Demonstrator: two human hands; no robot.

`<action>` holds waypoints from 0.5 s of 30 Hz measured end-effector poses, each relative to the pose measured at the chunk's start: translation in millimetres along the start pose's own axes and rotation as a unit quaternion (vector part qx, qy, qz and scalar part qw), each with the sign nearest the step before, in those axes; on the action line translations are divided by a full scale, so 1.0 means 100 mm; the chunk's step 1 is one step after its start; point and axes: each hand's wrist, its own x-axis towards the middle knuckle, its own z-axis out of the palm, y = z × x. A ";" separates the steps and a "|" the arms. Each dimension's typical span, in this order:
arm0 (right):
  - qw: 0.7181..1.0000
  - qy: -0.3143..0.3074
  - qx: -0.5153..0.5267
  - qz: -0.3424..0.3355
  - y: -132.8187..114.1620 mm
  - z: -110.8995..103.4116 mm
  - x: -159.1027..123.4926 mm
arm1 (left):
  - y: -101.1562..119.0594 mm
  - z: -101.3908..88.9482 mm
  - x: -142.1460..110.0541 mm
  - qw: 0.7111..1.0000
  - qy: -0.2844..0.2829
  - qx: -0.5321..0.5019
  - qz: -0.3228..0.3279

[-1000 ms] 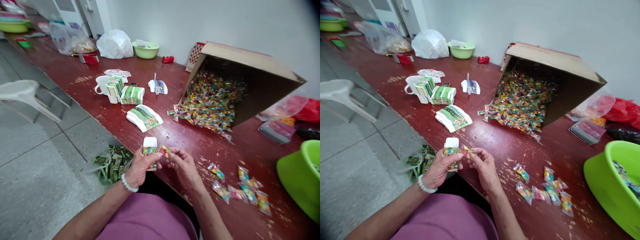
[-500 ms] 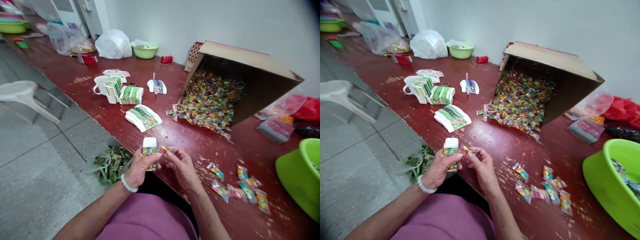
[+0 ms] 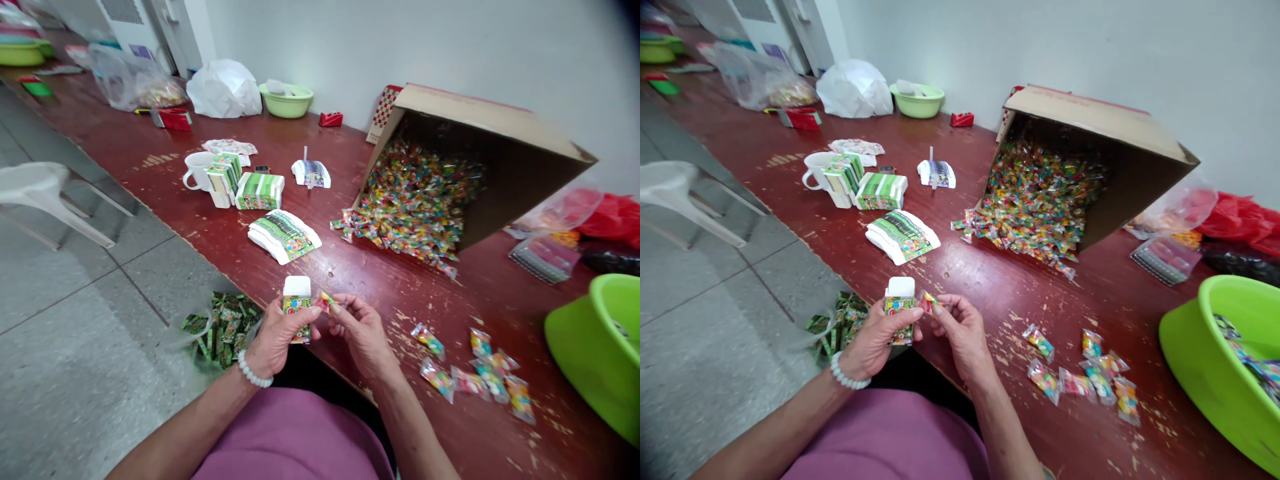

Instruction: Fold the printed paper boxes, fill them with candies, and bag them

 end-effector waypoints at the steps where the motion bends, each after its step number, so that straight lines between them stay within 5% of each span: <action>1: 1.000 -0.001 -0.004 -0.004 -0.01 -0.01 0.01 | 0.00 0.00 0.00 1.000 0.002 0.004 -0.004; 5: 0.997 0.036 -0.057 -0.031 -0.17 -0.26 0.01 | 0.00 -0.04 0.01 0.999 0.010 0.039 -0.021; 10: 0.957 0.129 -0.249 -0.080 -0.59 -1.09 -0.16 | 0.01 -0.09 0.02 0.998 0.003 0.051 -0.035; 12: 0.923 0.138 -0.352 -0.072 -0.73 -1.47 -0.20 | 0.00 -0.10 0.04 0.997 0.010 0.055 -0.050; 15: 0.841 0.233 -0.476 -0.110 -0.90 -1.97 -0.06 | -0.01 -0.08 0.08 0.995 0.004 0.072 -0.066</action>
